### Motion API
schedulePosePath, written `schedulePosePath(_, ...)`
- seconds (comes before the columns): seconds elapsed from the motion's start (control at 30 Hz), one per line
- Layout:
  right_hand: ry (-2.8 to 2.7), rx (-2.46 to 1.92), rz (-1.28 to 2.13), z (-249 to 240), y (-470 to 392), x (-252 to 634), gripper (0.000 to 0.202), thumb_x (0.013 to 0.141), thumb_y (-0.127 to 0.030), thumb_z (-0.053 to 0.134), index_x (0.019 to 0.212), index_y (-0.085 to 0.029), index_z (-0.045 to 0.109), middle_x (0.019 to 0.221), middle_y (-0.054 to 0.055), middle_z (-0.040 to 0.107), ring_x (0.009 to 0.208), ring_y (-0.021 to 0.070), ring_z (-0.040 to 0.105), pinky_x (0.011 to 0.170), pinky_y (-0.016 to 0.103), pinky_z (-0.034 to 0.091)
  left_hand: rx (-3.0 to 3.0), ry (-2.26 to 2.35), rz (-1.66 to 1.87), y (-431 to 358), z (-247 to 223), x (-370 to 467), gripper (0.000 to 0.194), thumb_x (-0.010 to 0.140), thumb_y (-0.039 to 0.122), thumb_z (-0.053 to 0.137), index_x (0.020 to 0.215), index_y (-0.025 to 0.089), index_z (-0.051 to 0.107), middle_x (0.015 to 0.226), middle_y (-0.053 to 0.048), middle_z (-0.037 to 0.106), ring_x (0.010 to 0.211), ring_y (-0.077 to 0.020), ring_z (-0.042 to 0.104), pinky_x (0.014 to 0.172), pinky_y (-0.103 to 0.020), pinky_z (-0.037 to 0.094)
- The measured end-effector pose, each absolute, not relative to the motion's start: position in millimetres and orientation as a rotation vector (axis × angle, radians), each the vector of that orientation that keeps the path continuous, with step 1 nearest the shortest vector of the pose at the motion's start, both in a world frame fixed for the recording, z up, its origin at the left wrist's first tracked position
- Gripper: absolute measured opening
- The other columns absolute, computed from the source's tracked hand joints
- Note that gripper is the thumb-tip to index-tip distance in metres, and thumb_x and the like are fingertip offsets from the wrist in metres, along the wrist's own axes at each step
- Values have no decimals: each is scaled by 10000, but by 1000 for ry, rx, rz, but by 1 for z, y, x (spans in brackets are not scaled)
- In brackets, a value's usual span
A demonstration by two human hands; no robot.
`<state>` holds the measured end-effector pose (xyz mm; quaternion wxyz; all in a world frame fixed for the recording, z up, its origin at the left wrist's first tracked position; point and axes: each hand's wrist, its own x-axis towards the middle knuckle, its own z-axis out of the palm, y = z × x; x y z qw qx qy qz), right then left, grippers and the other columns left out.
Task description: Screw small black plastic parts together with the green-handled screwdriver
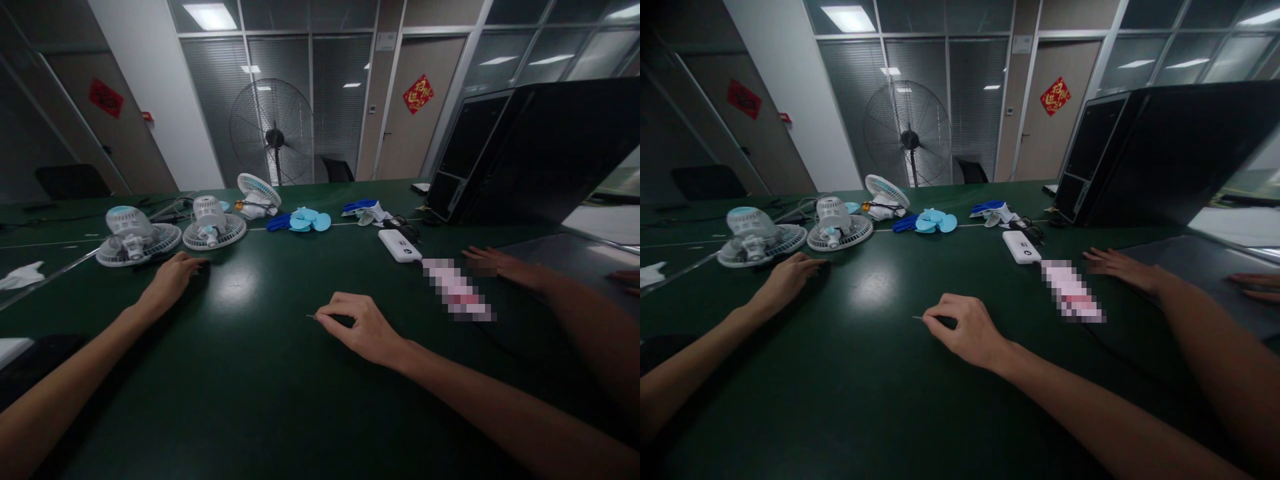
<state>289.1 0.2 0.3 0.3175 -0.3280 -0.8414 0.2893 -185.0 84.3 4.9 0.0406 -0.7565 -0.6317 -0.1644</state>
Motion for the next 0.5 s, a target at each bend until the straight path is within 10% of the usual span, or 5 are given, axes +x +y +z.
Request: schedulePosePath(0.5,-2216,-856,755,1,0,289,194,1061,-291,622,1111,-207,789,999,33,726,850,154,666,695,274,522,-2273,-2305,-820,90,8,-198,571,819,137,503,1362,25,637,1321,-164,672,1062,-288,743,964,-367,559)
